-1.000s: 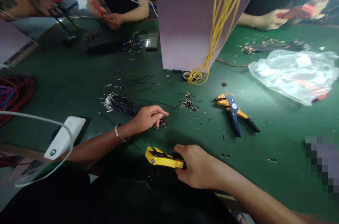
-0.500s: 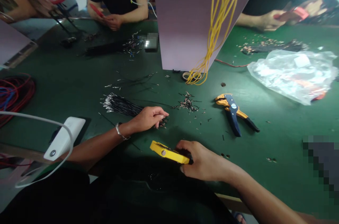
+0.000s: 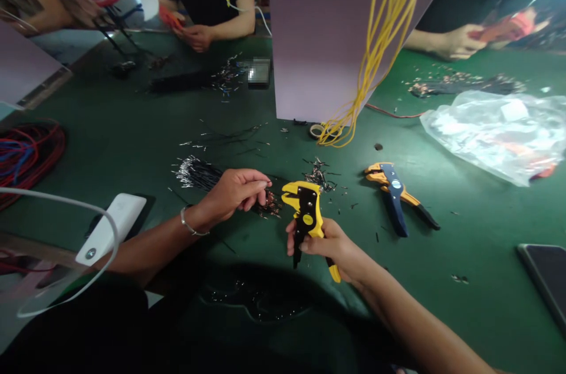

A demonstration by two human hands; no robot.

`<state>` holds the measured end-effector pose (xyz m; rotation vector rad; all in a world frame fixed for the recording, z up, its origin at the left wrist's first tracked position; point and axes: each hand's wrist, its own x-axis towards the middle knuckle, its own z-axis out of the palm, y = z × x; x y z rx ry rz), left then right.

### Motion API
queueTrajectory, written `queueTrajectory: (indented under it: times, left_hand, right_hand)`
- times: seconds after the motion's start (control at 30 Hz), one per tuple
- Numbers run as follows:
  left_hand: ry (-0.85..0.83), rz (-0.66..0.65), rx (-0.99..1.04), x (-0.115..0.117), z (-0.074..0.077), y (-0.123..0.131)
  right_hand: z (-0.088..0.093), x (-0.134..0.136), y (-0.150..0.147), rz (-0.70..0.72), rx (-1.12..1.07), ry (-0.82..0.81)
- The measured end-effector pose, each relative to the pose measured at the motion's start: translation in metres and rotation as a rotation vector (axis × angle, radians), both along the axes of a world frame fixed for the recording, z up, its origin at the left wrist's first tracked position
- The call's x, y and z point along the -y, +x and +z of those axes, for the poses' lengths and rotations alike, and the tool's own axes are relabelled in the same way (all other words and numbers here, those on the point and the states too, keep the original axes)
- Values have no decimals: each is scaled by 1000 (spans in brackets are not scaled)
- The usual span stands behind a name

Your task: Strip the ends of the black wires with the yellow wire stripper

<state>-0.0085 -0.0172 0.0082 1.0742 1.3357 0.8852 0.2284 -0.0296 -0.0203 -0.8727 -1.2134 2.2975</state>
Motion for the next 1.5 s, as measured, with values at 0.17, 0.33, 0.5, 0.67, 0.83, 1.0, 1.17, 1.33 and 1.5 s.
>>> queueTrajectory:
  times: [0.17,0.33,0.5,0.67,0.83,1.0,1.17,1.33,1.5]
  left_hand:
    - [-78,-36,79,2,0,0]
    - [-104,-72,147,5,3,4]
    - [-124,-92,161,9,6,7]
    - [-136,-100,186,11,9,7]
    - [-151,-111,231,12,13,8]
    - [-133,-87,299,13,14,7]
    - [-134,-81,298,13,13,7]
    - [-122,-83,230,12,11,4]
    - [-65,-72,59,11,11,1]
  right_hand:
    - [-7,-1,-6,-81,-56,-42]
    - [-7,-2,-9,-88,-28,-2]
    - [-5,0,-12,-82,-7,-5]
    - [-3,0,-17,-85,1,29]
    - [-1,-2,-22,-76,15,81]
    - [1,-3,-25,-75,10,107]
    - [2,-3,-24,-64,28,117]
    - [5,-7,-19,7,25,107]
    - [6,-10,-11,60,29,103]
